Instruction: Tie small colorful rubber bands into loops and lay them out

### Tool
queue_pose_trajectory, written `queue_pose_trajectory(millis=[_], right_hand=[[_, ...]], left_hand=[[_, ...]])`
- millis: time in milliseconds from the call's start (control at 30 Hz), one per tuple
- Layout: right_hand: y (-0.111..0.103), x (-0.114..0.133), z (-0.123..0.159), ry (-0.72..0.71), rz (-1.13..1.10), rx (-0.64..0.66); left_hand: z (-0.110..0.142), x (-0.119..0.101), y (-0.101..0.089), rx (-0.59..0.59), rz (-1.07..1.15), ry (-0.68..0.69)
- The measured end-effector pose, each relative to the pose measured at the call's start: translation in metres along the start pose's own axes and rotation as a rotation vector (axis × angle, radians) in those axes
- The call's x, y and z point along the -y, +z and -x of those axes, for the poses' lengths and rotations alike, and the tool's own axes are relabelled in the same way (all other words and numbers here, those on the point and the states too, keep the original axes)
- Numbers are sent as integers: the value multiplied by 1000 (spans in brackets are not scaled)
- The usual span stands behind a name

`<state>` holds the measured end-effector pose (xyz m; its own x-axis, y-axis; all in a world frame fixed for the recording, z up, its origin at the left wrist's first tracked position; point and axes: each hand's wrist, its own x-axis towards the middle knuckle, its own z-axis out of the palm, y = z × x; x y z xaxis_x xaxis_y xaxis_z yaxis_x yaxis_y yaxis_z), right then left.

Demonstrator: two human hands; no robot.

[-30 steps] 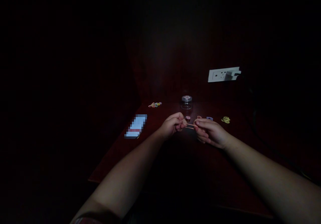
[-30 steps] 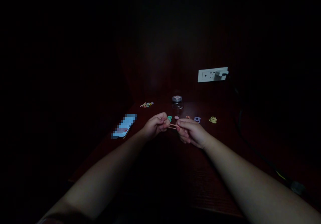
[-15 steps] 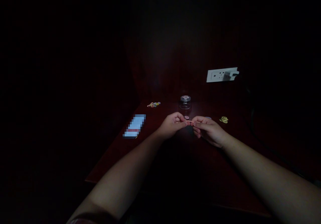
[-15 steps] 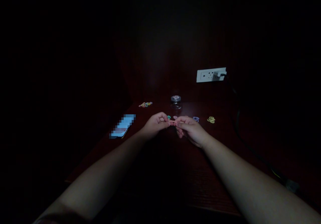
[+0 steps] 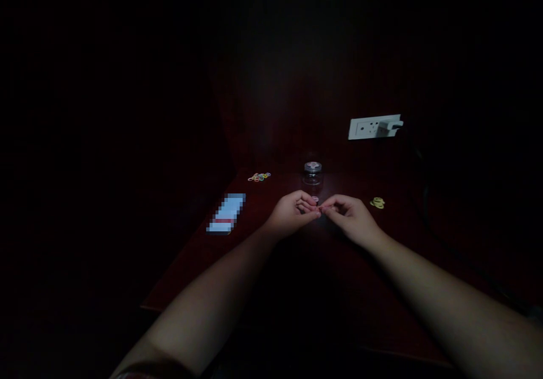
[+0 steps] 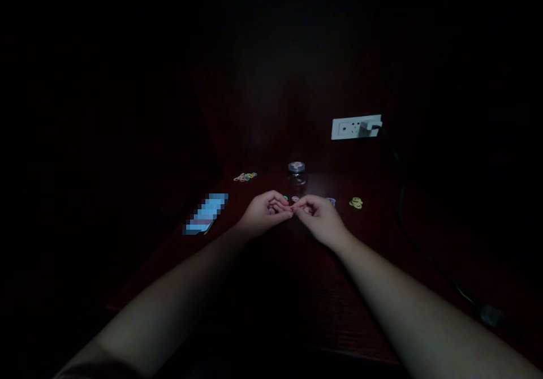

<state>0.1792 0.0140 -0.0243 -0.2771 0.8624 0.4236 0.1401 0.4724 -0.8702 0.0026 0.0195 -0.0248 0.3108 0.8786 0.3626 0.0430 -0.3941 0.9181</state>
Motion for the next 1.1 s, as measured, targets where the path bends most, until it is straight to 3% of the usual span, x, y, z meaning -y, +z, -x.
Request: queue_pose_trajectory(millis=[200, 700, 1100], right_hand=[[1, 1, 1, -5, 17, 16], [-3, 3, 2, -99, 179, -5], [-5, -1, 1, -90, 163, -19]], left_hand=[[2, -2, -2, 61, -148, 48], [2, -8, -2, -48, -245, 118], [3, -8, -1, -70, -229, 131]])
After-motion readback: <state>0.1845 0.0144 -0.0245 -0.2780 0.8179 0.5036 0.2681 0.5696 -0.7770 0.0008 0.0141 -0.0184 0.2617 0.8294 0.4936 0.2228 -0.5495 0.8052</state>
